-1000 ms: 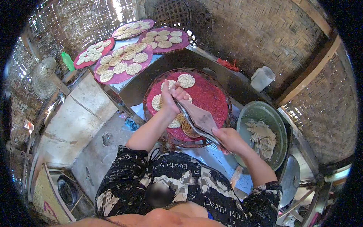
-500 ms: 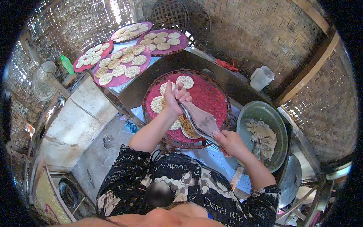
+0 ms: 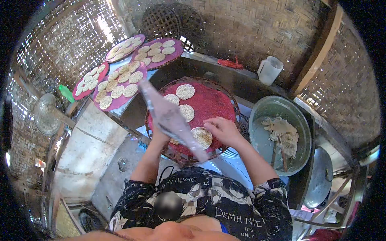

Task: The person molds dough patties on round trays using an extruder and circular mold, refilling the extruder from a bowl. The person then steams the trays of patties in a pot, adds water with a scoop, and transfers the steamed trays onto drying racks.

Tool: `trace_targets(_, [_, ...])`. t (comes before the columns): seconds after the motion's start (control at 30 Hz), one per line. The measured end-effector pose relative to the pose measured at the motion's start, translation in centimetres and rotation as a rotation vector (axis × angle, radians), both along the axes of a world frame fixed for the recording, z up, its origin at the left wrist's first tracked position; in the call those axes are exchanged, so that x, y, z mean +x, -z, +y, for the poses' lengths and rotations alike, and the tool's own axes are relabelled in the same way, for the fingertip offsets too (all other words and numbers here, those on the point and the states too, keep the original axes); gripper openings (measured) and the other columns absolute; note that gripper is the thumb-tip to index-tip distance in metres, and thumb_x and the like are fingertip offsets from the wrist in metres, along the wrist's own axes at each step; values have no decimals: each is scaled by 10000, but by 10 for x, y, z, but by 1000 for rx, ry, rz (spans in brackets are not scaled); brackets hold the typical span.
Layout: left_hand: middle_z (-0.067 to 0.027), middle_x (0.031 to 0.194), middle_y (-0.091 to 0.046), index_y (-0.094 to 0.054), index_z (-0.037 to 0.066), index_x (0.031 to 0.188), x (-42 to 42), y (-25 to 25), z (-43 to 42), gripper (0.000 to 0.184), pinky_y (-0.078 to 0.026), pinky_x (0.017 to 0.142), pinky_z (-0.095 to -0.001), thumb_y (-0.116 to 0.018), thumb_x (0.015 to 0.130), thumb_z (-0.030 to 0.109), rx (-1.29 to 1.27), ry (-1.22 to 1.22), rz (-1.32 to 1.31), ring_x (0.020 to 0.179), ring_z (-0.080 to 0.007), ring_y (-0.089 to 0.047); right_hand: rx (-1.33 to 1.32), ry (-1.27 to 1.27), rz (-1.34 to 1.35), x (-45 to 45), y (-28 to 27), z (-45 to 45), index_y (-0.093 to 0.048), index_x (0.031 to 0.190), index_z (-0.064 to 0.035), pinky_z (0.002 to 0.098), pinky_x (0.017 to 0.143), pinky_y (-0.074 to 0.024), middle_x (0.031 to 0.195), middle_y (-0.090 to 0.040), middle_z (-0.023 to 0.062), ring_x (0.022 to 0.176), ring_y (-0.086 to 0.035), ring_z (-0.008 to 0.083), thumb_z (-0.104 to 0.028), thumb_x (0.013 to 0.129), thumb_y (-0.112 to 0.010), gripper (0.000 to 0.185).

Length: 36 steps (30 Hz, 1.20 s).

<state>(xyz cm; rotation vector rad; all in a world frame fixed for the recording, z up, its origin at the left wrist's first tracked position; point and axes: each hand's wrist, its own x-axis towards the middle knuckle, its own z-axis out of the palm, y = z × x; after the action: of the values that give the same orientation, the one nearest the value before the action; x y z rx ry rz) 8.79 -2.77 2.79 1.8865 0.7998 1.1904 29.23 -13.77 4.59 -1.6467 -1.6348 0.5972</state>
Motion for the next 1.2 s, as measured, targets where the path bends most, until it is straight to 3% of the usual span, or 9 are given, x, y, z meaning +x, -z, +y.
trace_targets(0.03, [-70,905,-603,-568,31,960,-15,14,9,413,-446,796,-328,-727,615,193,-9,-38,-19,858,-197,-577,-34,39,-182,-1,-5,0,-652,802,-84,351,711,-451,831,-591,107,790,-573,261,-329,774,-565,262])
trace_targets(0.1, [-79,921,-585,-520,23,1026,-48,68,38,360,-443,802,-333,-635,723,178,-439,212,-357,881,-191,-566,-88,81,-322,4,11,4,-642,766,-78,374,704,-451,810,-585,110,796,-566,282,-328,758,-573,259])
trace_targets(0.13, [-87,925,-581,-502,21,1050,-59,44,26,338,-440,808,-332,-593,766,182,-796,388,-720,894,-189,-560,-115,100,-392,5,17,6,-637,747,-76,385,701,-450,799,-582,112,800,-562,292,-327,750,-577,259])
trace_targets(0.3, [-87,848,-568,-502,27,978,-89,4,35,288,-432,725,-324,-589,766,201,-519,192,-946,803,-187,-547,-120,60,-449,5,27,11,-616,694,-65,408,695,-448,770,-571,113,805,-553,293,-301,732,-586,241])
trace_targets(0.53, [-86,742,-549,-502,36,878,-139,62,39,237,-420,609,-313,-583,765,227,-501,-6,-732,676,-186,-529,26,41,-392,8,13,11,-606,662,-56,400,674,-451,741,-566,108,760,-559,291,-250,721,-589,204])
trace_targets(0.87, [-84,589,-523,-501,48,736,-159,131,48,230,-403,442,-298,-575,764,264,-607,-90,-662,495,-183,-502,-30,357,-484,43,21,44,-620,694,-68,394,668,-460,759,-575,97,782,-567,282,-276,723,-587,212])
trace_targets(0.97, [-82,580,-525,-507,51,736,-157,135,49,211,-415,425,-300,-590,753,244,-528,-175,-580,470,-185,-505,-44,360,-487,41,27,47,-620,696,-74,391,678,-462,769,-577,92,794,-568,280,-285,730,-580,217])
trace_targets(1.03, [-80,590,-530,-512,56,747,-136,64,22,191,-435,436,-305,-613,733,218,-332,-130,-488,470,-183,-513,-50,341,-498,40,33,48,-619,695,-79,392,683,-462,770,-576,92,792,-568,281,-295,733,-577,224])
trace_targets(1.2, [-102,618,-549,-535,49,761,-144,69,26,237,-449,507,-338,-626,714,263,-235,-16,-291,529,-226,-537,-108,334,-496,33,20,46,-628,717,-79,389,692,-456,781,-576,95,795,-568,274,-329,743,-575,256])
